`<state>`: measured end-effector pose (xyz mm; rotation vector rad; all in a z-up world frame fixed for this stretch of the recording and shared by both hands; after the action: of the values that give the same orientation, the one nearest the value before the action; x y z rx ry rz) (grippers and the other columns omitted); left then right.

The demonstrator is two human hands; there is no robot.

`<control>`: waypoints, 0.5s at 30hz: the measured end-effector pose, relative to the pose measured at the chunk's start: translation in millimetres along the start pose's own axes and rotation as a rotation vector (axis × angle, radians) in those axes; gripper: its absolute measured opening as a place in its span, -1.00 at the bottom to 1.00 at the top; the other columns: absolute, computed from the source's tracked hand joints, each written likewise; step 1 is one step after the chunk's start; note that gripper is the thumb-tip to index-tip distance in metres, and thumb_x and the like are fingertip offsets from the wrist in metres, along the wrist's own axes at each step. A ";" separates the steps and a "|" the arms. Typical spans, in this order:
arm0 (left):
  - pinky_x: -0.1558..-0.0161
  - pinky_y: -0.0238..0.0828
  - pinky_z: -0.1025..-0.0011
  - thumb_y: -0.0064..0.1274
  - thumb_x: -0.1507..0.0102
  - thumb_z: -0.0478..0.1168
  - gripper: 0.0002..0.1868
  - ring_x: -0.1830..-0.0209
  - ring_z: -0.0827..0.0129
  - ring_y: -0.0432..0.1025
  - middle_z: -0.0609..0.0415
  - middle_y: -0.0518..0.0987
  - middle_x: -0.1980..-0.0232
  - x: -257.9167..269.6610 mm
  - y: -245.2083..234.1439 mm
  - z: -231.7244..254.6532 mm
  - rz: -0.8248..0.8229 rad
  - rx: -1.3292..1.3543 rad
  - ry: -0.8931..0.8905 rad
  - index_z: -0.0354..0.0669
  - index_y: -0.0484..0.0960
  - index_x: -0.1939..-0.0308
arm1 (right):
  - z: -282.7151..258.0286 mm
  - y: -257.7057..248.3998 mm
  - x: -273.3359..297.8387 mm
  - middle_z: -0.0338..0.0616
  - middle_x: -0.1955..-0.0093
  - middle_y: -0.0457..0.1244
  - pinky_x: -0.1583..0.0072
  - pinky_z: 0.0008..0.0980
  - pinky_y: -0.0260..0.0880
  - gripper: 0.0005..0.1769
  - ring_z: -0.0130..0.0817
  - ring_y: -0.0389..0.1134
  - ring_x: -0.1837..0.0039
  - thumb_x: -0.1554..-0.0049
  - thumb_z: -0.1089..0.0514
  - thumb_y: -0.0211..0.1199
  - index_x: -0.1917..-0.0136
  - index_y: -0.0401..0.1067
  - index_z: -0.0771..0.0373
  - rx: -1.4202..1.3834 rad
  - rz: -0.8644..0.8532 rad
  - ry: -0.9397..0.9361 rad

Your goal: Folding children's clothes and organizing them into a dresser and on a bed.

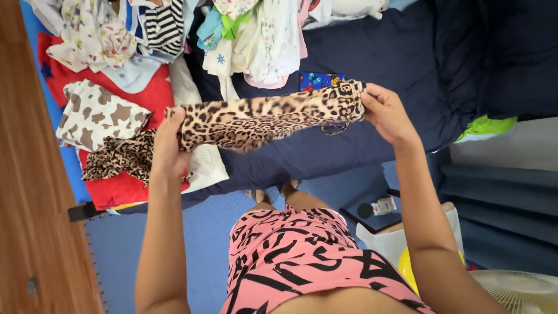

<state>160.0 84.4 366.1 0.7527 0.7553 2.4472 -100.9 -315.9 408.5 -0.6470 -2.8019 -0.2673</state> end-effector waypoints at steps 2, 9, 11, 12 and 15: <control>0.12 0.50 0.38 0.03 -0.46 -0.09 -0.73 0.17 0.38 0.53 0.06 0.65 0.09 -2.2 17.6 9.6 -0.029 -0.281 0.007 -0.23 0.63 -0.02 | -16.4 9.4 2.0 -0.14 -0.14 0.33 -0.21 -0.32 0.41 -0.63 -0.39 0.35 -0.11 -0.33 0.14 0.17 -0.35 0.42 0.34 0.294 0.035 -0.087; 0.28 0.41 0.43 0.17 -0.30 0.05 -0.63 0.36 0.43 0.45 0.03 0.61 0.35 34.6 232.9 12.6 -0.730 -1.169 0.352 -0.23 0.64 0.16 | -168.4 235.7 36.1 0.26 -0.41 0.14 -0.33 -0.02 0.20 -0.06 0.20 0.16 -0.40 0.08 0.07 0.49 -0.46 0.17 0.42 0.861 -0.362 -0.964; 0.28 0.41 0.41 0.22 -0.23 0.06 -0.58 0.38 0.39 0.44 0.00 0.58 0.37 47.4 240.9 25.6 -0.736 -1.193 0.363 -0.24 0.59 0.13 | -150.2 228.7 10.6 0.12 -0.29 0.26 -0.25 -0.15 0.31 -0.25 0.02 0.29 -0.30 0.03 0.13 0.46 -0.37 0.27 0.35 0.887 -0.396 -0.764; 0.28 0.41 0.39 0.27 -0.17 0.08 -0.51 0.39 0.35 0.43 -0.04 0.56 0.39 53.5 245.4 31.8 -0.742 -1.215 0.373 -0.26 0.55 0.11 | -132.6 222.6 -6.5 -0.03 -0.16 0.38 -0.17 -0.29 0.42 -0.43 -0.16 0.42 -0.20 -0.02 0.19 0.43 -0.28 0.38 0.28 0.908 -0.429 -0.561; 0.26 0.41 0.25 0.30 -0.09 0.15 -0.43 0.36 0.22 0.49 -0.02 0.59 0.37 50.6 195.0 23.5 -0.690 -1.519 0.353 -0.15 0.53 0.04 | -134.2 203.8 0.7 -0.16 0.12 0.42 -0.04 -0.39 0.45 -0.75 -0.37 0.47 0.07 -0.06 0.25 0.35 -0.04 0.48 0.25 0.876 -0.526 -0.490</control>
<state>85.2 -22.5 521.4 -0.4687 -0.6978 1.7449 17.6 -166.7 560.9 0.2705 -3.0289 1.1075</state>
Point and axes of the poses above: each hand's wrist, its own x-axis away from the middle knuckle, its own y-axis out of the palm, z = x × y, the point moved 10 cm from there along -x, towards the middle knuckle
